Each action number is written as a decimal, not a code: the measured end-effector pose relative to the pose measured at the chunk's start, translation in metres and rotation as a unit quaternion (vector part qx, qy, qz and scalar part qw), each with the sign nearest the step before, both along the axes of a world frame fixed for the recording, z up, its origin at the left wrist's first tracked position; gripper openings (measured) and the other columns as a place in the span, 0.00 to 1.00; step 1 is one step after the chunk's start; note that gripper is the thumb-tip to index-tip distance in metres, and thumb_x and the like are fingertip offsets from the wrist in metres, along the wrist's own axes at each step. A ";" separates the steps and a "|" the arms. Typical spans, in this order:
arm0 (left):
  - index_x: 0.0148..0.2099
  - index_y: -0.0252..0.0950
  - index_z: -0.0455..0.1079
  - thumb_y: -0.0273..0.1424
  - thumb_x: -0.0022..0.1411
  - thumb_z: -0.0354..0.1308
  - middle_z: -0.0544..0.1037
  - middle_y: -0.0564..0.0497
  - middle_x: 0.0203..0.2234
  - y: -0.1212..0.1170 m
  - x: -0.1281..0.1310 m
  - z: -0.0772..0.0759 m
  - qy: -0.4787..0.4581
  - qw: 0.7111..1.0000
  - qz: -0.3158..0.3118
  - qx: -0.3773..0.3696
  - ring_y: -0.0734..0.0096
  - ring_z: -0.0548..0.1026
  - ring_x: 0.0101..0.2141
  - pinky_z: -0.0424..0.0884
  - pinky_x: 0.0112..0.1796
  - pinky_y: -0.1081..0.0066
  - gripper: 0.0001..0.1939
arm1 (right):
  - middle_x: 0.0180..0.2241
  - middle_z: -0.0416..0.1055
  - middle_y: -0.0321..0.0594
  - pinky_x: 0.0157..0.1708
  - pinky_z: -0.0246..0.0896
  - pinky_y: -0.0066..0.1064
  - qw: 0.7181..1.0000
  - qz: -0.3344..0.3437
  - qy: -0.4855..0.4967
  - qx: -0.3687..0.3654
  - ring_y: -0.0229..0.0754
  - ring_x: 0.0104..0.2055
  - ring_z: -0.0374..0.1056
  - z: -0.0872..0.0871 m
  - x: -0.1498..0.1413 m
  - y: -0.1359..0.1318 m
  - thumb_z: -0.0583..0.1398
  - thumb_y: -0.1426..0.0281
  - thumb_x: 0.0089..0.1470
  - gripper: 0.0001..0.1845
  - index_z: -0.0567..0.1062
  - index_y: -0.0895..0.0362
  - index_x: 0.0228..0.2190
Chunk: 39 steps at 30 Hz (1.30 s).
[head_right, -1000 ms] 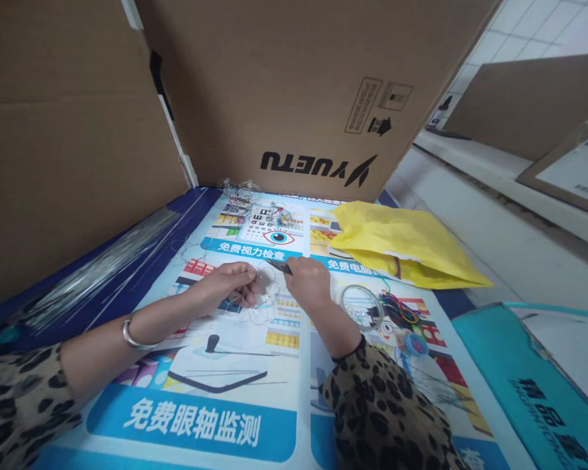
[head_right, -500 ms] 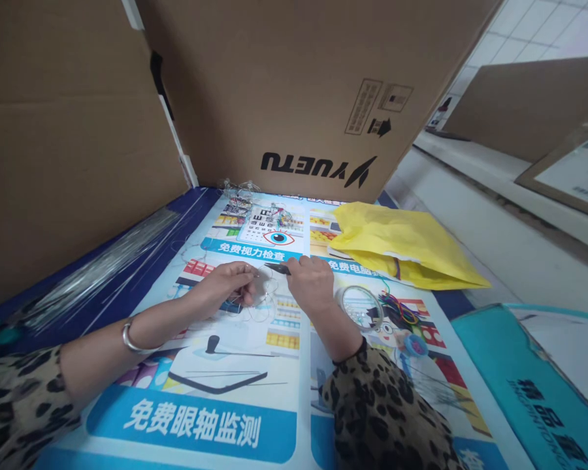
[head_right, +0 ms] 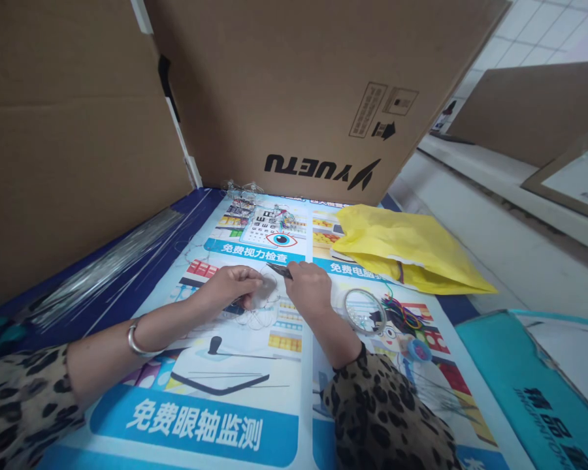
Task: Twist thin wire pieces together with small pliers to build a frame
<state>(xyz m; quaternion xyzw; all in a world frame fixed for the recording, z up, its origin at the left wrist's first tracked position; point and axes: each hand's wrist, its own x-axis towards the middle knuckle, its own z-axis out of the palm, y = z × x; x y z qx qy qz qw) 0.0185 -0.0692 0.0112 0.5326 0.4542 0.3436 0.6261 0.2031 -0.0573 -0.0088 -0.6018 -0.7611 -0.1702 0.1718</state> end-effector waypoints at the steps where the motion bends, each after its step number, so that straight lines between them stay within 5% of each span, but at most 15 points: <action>1: 0.30 0.32 0.66 0.33 0.49 0.57 0.68 0.56 0.15 0.000 0.000 0.000 -0.005 1.000 0.003 0.002 0.80 0.67 0.15 0.63 0.19 0.78 0.09 | 0.25 0.69 0.37 0.28 0.44 0.29 1.000 -0.006 0.002 -0.012 0.38 0.30 0.60 0.000 0.000 0.000 0.54 0.68 0.48 0.07 0.71 0.54 0.28; 13: 0.31 0.33 0.65 0.34 0.50 0.55 0.67 0.57 0.15 0.002 -0.002 -0.004 -0.013 0.995 0.091 0.026 0.80 0.66 0.14 0.63 0.18 0.78 0.08 | 0.27 0.67 0.39 0.33 0.46 0.29 0.999 0.019 0.030 -0.034 0.40 0.33 0.59 0.007 0.005 0.003 0.53 0.69 0.48 0.07 0.71 0.56 0.27; 25: 0.30 0.35 0.66 0.32 0.50 0.52 0.68 0.57 0.11 0.002 -0.003 -0.008 0.147 0.983 0.067 0.091 0.78 0.66 0.14 0.59 0.17 0.80 0.07 | 0.24 0.66 0.39 0.32 0.43 0.30 0.996 0.069 -0.021 -0.058 0.39 0.31 0.57 0.012 -0.005 -0.005 0.53 0.69 0.48 0.08 0.71 0.56 0.25; 39: 0.28 0.36 0.61 0.29 0.49 0.52 0.69 0.57 0.13 0.006 -0.004 -0.010 0.089 0.991 0.067 0.074 0.77 0.69 0.14 0.61 0.15 0.79 0.03 | 0.24 0.68 0.38 0.32 0.45 0.29 0.997 0.078 0.003 -0.011 0.39 0.30 0.60 0.005 -0.006 -0.007 0.52 0.69 0.50 0.11 0.74 0.54 0.28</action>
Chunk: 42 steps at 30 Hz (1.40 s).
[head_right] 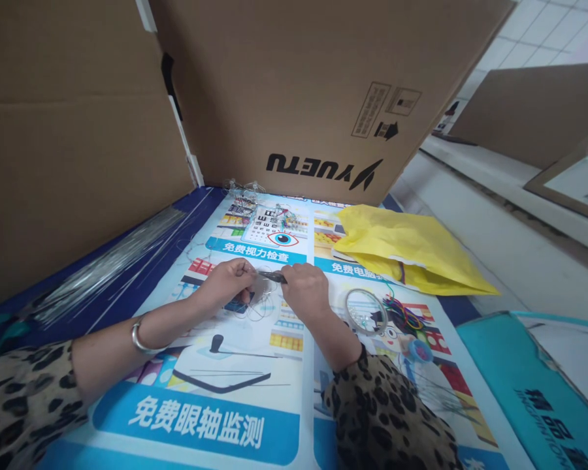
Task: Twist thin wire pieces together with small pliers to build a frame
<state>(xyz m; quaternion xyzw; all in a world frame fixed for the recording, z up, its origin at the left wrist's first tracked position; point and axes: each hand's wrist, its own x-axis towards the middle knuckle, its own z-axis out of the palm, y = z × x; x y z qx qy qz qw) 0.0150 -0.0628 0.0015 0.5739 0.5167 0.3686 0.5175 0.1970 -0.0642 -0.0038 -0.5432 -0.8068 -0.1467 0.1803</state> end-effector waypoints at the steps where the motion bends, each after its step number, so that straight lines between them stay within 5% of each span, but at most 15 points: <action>1: 0.28 0.36 0.60 0.29 0.49 0.52 0.69 0.57 0.13 0.000 0.000 0.000 -0.007 1.000 -0.002 -0.004 0.77 0.69 0.13 0.61 0.15 0.79 0.03 | 0.23 0.68 0.38 0.32 0.45 0.29 1.000 0.000 -0.001 0.002 0.39 0.30 0.60 0.000 0.000 0.000 0.52 0.69 0.50 0.11 0.74 0.54 0.28; 42: 0.32 0.35 0.63 0.28 0.49 0.53 0.65 0.59 0.09 0.001 -0.004 0.005 -0.041 0.998 -0.043 -0.022 0.78 0.65 0.11 0.59 0.16 0.79 0.05 | 0.28 0.71 0.37 0.31 0.49 0.27 0.997 0.003 0.002 -0.076 0.38 0.33 0.63 0.001 0.003 0.001 0.51 0.69 0.49 0.11 0.74 0.52 0.30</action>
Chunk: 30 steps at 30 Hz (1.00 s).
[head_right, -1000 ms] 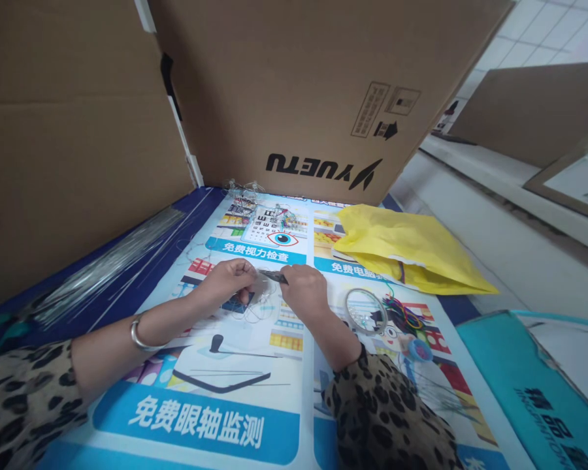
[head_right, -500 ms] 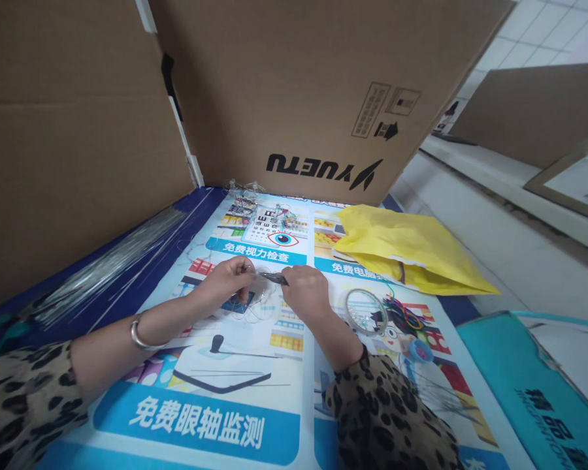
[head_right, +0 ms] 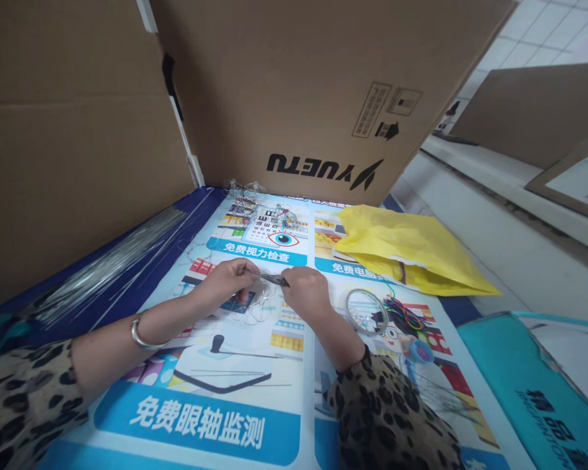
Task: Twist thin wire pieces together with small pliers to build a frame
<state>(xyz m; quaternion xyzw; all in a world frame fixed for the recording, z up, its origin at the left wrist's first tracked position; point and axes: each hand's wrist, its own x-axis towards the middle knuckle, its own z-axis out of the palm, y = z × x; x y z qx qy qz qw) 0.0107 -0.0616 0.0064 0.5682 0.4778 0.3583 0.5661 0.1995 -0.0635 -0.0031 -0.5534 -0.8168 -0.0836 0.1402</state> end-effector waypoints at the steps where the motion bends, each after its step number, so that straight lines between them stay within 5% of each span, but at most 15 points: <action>1: 0.32 0.34 0.63 0.28 0.49 0.53 0.66 0.59 0.09 0.000 0.000 0.000 0.007 1.000 -0.002 0.001 0.78 0.65 0.11 0.59 0.16 0.79 0.05 | 0.28 0.71 0.37 0.31 0.49 0.26 1.000 -0.001 0.001 -0.003 0.38 0.33 0.63 0.000 0.000 0.000 0.52 0.70 0.49 0.11 0.74 0.52 0.30; 22: 0.30 0.33 0.68 0.34 0.50 0.54 0.69 0.55 0.12 0.002 -0.005 -0.006 0.062 0.997 -0.041 0.026 0.79 0.64 0.14 0.59 0.19 0.78 0.09 | 0.30 0.71 0.34 0.28 0.47 0.26 0.997 -0.033 0.029 -0.057 0.37 0.33 0.64 0.002 -0.002 0.001 0.52 0.65 0.51 0.10 0.72 0.52 0.31; 30: 0.27 0.33 0.64 0.32 0.51 0.52 0.67 0.56 0.09 0.001 -0.004 0.001 0.023 1.000 -0.010 -0.003 0.80 0.64 0.12 0.55 0.17 0.79 0.06 | 0.25 0.67 0.39 0.33 0.44 0.30 0.998 0.005 -0.032 0.045 0.40 0.32 0.58 0.000 0.000 0.000 0.54 0.70 0.47 0.06 0.72 0.55 0.26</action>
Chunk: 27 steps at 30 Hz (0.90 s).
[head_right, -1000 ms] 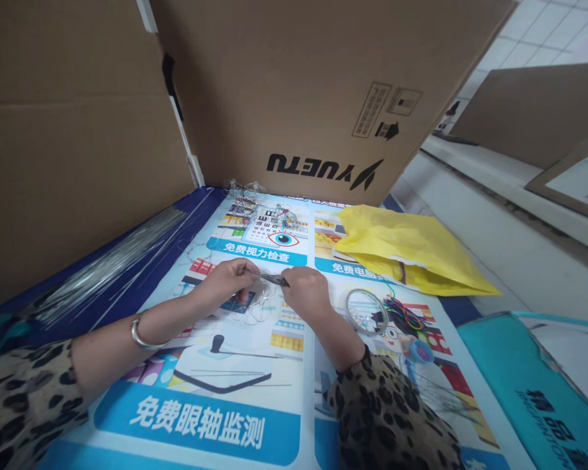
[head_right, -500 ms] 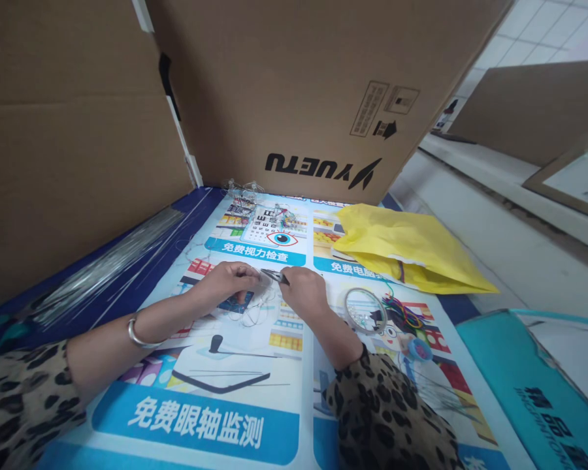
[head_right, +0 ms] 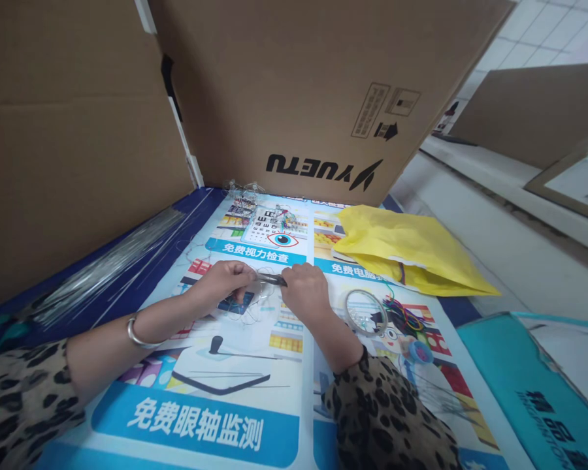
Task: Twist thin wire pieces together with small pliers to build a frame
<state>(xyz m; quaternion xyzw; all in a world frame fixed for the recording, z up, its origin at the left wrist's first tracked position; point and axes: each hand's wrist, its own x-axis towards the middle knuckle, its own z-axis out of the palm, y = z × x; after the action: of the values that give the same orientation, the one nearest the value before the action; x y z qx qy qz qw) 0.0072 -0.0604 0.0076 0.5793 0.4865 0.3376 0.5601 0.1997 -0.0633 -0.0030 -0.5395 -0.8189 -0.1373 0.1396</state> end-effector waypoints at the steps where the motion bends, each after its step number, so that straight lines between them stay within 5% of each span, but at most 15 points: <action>1: 0.27 0.33 0.64 0.32 0.51 0.52 0.67 0.57 0.09 0.000 0.000 0.000 -0.005 1.000 0.004 -0.006 0.80 0.64 0.12 0.55 0.17 0.79 0.07 | 0.24 0.66 0.39 0.33 0.43 0.31 1.000 0.009 -0.007 0.017 0.41 0.33 0.58 0.000 0.001 0.000 0.55 0.71 0.46 0.06 0.73 0.55 0.26; 6: 0.27 0.33 0.64 0.32 0.51 0.53 0.67 0.56 0.09 0.000 0.001 -0.002 -0.009 1.000 0.007 -0.007 0.80 0.64 0.12 0.54 0.16 0.79 0.07 | 0.24 0.65 0.40 0.33 0.41 0.33 0.996 0.035 -0.018 0.080 0.41 0.33 0.55 0.003 0.000 -0.001 0.54 0.72 0.46 0.07 0.73 0.55 0.26; 12: 0.26 0.33 0.64 0.33 0.51 0.53 0.67 0.56 0.09 0.000 0.000 -0.001 -0.010 1.000 -0.008 -0.009 0.80 0.64 0.13 0.58 0.18 0.78 0.08 | 0.23 0.64 0.40 0.33 0.41 0.32 0.995 -0.014 0.007 0.098 0.40 0.31 0.53 0.003 -0.002 -0.002 0.54 0.70 0.48 0.07 0.71 0.57 0.23; 17: 0.24 0.33 0.62 0.33 0.51 0.52 0.67 0.56 0.09 -0.001 0.000 0.003 -0.003 1.000 -0.010 -0.010 0.81 0.62 0.12 0.57 0.18 0.78 0.09 | 0.22 0.63 0.38 0.33 0.41 0.32 0.990 0.036 0.031 0.131 0.40 0.31 0.53 0.003 -0.003 -0.002 0.52 0.68 0.53 0.11 0.72 0.55 0.26; 27: 0.21 0.33 0.61 0.28 0.49 0.50 0.65 0.57 0.08 -0.001 -0.001 0.008 -0.030 0.999 -0.023 -0.032 0.82 0.62 0.11 0.53 0.17 0.79 0.07 | 0.24 0.62 0.40 0.32 0.39 0.35 0.986 0.050 -0.084 0.137 0.42 0.31 0.51 0.013 -0.003 -0.005 0.54 0.74 0.49 0.06 0.70 0.56 0.25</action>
<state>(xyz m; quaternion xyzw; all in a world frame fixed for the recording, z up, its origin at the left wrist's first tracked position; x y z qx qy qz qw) 0.0063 -0.0618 0.0157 0.5618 0.4668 0.3263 0.6000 0.1962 -0.0678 0.0100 -0.4600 -0.8271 -0.2860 0.1501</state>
